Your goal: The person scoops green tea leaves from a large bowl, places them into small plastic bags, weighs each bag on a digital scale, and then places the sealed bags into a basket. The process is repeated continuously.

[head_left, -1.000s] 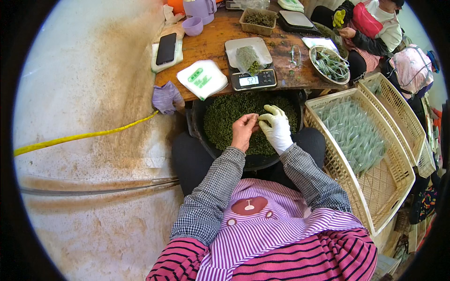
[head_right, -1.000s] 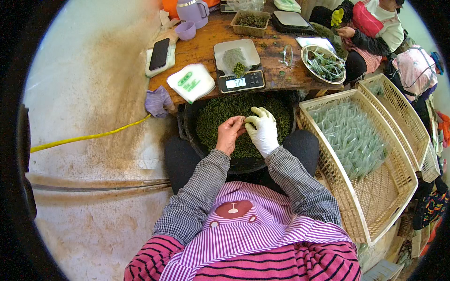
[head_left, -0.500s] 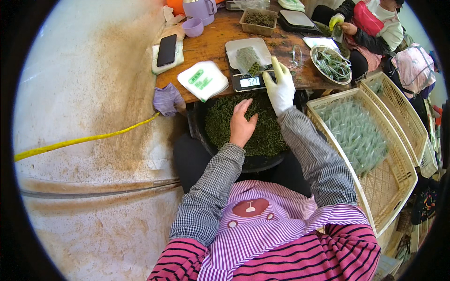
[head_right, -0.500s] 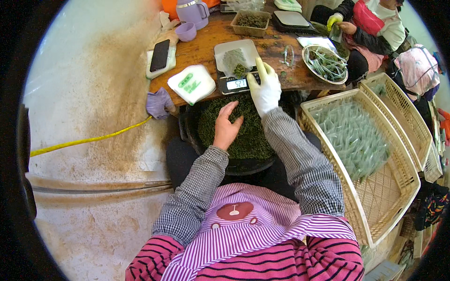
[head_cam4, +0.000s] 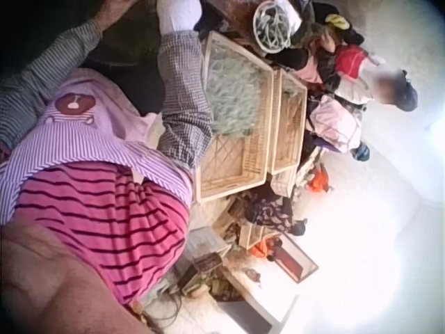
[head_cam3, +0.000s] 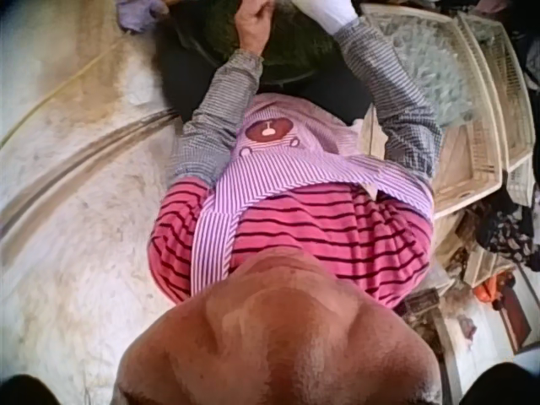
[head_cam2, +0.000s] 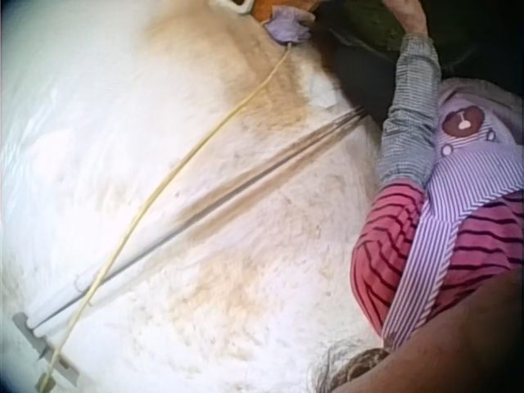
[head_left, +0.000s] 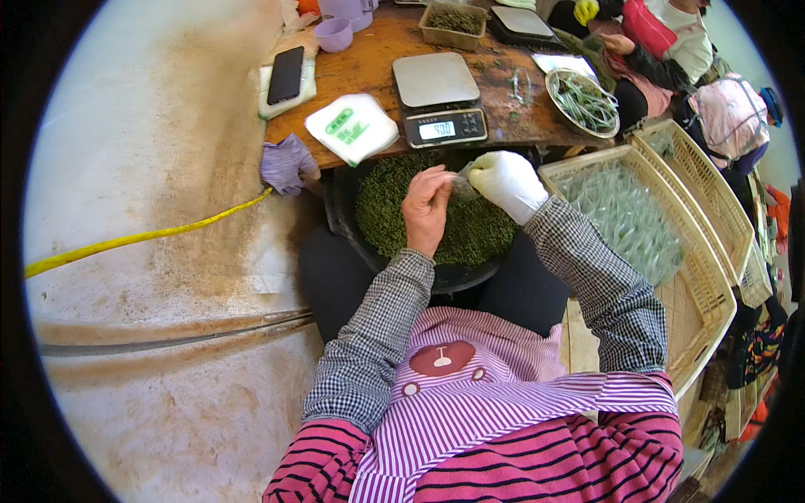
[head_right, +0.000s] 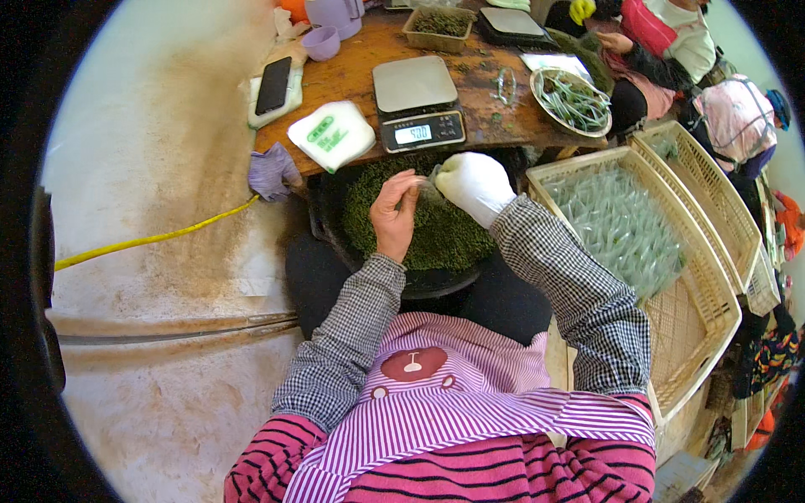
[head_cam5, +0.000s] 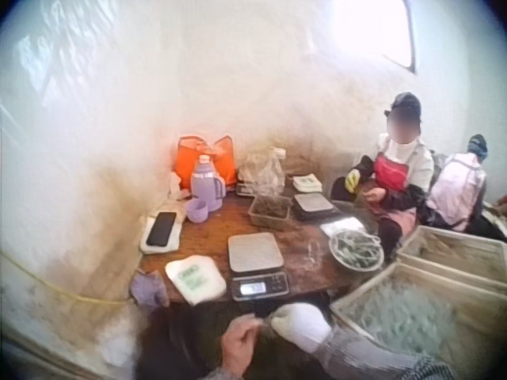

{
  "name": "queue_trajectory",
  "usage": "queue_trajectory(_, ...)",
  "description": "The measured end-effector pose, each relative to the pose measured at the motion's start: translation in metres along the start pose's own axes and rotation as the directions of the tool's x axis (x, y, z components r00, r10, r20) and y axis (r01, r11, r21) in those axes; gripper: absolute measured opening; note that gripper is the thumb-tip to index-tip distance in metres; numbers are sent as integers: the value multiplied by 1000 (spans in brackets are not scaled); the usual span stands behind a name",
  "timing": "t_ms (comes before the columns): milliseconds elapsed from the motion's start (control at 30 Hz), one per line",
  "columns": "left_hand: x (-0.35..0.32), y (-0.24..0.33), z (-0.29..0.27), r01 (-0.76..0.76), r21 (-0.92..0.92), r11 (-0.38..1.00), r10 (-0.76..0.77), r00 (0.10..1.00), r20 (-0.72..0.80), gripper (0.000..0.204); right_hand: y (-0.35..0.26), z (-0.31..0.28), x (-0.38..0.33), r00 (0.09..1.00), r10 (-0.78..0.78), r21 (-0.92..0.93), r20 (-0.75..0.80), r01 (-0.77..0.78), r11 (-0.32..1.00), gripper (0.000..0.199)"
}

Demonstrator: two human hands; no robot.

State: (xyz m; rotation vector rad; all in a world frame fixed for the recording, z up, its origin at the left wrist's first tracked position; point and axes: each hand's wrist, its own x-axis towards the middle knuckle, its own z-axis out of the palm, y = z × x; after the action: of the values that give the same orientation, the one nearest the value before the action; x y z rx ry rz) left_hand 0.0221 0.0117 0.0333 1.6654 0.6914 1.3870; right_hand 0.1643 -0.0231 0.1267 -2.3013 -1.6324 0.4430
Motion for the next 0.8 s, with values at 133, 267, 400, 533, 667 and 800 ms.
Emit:
queue_trajectory(133, -32, -15, 5, 196, -52, 979, -195, 980, 27, 15, 35, 7, -40, 893, -299, 84, -338, 345, 935, 30)
queue_trajectory(267, -31, -6, 20, 66, -82, 994, -59, 994, 88, 13, 34, 25, -64, 849, -509, -269, -141, 462, 845, 38)
queue_trajectory(400, -31, -10, 28, 0, 80, 997, -12, 990, 140, 10, 47, 36, -73, 917, -345, -241, -201, 295, 925, 37)
queue_trajectory(533, -34, 8, 52, 170, -66, 983, -158, 975, 157, 13, 62, 57, -64, 861, -453, -183, -232, 419, 889, 31)
queue_trajectory(667, -34, 36, 81, 433, -247, 867, -364, 889, 278, 16, 75, 34, -70, 960, -276, -92, 35, 278, 956, 21)
queue_trajectory(800, -33, 47, 102, 471, -272, 839, -364, 858, 364, 16, 83, -11, -97, 972, -222, -51, 77, 226, 973, 23)
